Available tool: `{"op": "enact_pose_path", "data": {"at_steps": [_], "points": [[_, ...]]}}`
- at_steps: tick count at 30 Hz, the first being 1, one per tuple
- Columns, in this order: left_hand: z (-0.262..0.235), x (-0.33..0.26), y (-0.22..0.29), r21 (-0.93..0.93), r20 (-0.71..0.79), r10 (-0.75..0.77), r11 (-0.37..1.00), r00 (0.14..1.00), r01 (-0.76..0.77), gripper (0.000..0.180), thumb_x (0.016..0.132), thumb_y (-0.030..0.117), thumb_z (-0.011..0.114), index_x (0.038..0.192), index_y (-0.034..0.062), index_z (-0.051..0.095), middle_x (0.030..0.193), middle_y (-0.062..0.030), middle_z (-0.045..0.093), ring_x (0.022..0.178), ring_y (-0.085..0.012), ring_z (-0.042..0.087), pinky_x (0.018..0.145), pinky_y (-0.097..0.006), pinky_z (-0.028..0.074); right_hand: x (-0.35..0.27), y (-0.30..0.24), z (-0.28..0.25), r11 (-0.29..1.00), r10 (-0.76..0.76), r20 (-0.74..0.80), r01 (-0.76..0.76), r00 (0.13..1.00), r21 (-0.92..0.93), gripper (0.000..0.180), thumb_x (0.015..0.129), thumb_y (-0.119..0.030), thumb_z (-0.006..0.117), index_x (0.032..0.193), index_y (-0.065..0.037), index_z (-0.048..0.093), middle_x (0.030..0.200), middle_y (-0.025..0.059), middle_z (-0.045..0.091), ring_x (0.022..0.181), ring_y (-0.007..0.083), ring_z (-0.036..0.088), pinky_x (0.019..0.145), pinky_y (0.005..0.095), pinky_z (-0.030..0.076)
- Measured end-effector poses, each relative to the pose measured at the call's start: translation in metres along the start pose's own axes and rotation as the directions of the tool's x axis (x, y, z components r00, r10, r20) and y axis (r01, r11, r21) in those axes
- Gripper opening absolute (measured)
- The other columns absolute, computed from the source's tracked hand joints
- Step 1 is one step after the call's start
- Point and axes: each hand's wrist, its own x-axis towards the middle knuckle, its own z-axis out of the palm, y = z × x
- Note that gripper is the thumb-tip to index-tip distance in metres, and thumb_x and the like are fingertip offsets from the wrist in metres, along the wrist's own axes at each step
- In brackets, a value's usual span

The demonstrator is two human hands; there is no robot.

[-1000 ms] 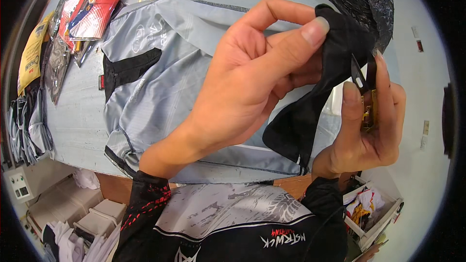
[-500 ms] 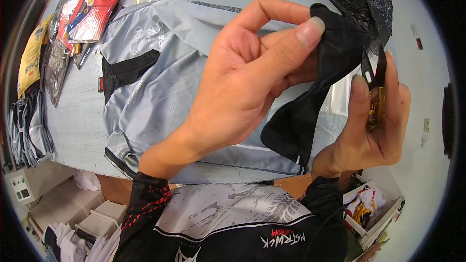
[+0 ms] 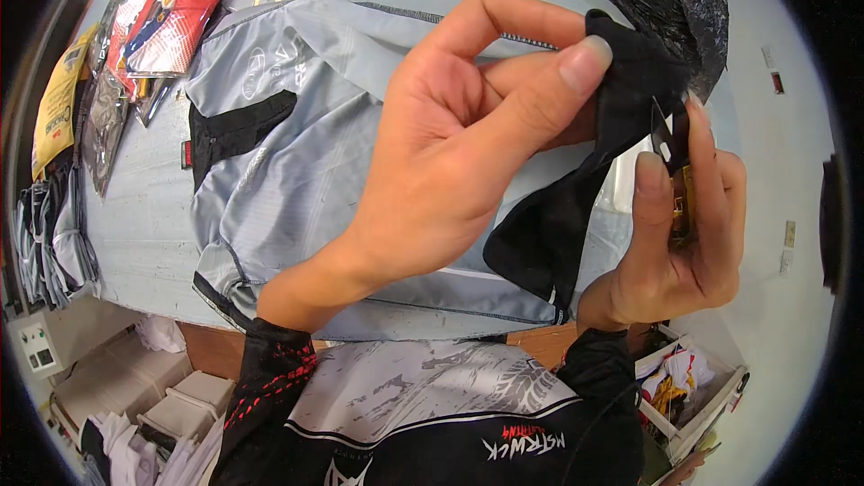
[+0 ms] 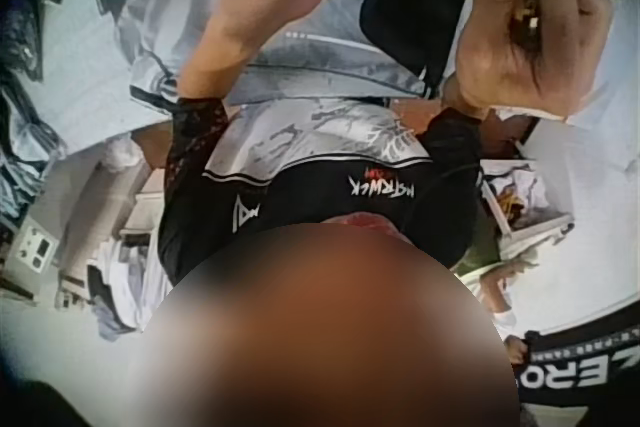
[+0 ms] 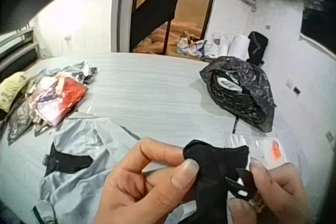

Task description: Trimming loose threads from jerseys and inspecting them on a workbench.

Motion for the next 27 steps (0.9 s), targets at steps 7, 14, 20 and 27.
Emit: {"op": "enact_pose_path", "data": {"at_steps": [7,14,20,27], "points": [[-0.004,0.0,-0.001,0.048,0.016,0.04,0.998,0.999,-0.041,0.018,0.097,0.012,0.051,0.114,0.0054,0.048,0.09,-0.0047,0.065,0.068,-0.005,0.054,0.062,-0.02,0.044,0.002,-0.002,-0.007,0.999,0.035,0.09,-0.032,0.995,-0.04,0.031,0.08,0.004,0.065,0.11,0.008,0.065,0.08,0.007,0.06,0.069,0.01,0.051,0.059,0.0187,0.034],[0.0,0.001,0.002,0.039,-0.02,0.02,0.999,1.0,-0.019,0.017,0.097,0.012,0.052,0.112,0.0058,0.05,0.083,-0.0025,0.063,0.065,-0.004,0.052,0.059,-0.019,0.042,0.004,0.006,-0.011,0.999,-0.017,0.001,0.017,1.0,0.045,0.028,0.081,0.006,0.061,0.108,0.009,0.065,0.082,0.0081,0.061,0.067,0.0086,0.046,0.06,0.0182,0.031],[0.0,0.0,0.003,0.022,-0.043,-0.008,1.0,0.999,0.009,0.016,0.097,0.012,0.052,0.111,0.0055,0.051,0.082,-0.0022,0.064,0.065,-0.0038,0.054,0.057,-0.017,0.043,0.007,0.0,-0.013,1.0,0.016,0.058,-0.017,0.998,0.02,0.034,0.076,0.003,0.066,0.109,0.01,0.064,0.08,0.0059,0.057,0.066,0.0093,0.042,0.058,0.0197,0.028],[-0.011,0.004,0.007,0.214,0.012,-0.024,0.977,1.0,0.021,0.021,0.096,0.011,0.051,0.114,0.0016,0.05,0.084,-0.0062,0.068,0.067,-0.0082,0.064,0.059,-0.019,0.051,0.013,0.006,-0.019,0.994,-0.092,0.133,0.099,0.987,-0.05,0.045,0.065,-0.001,0.073,0.109,0.009,0.065,0.08,0.0074,0.058,0.065,0.0109,0.041,0.057,0.0203,0.028]]}}
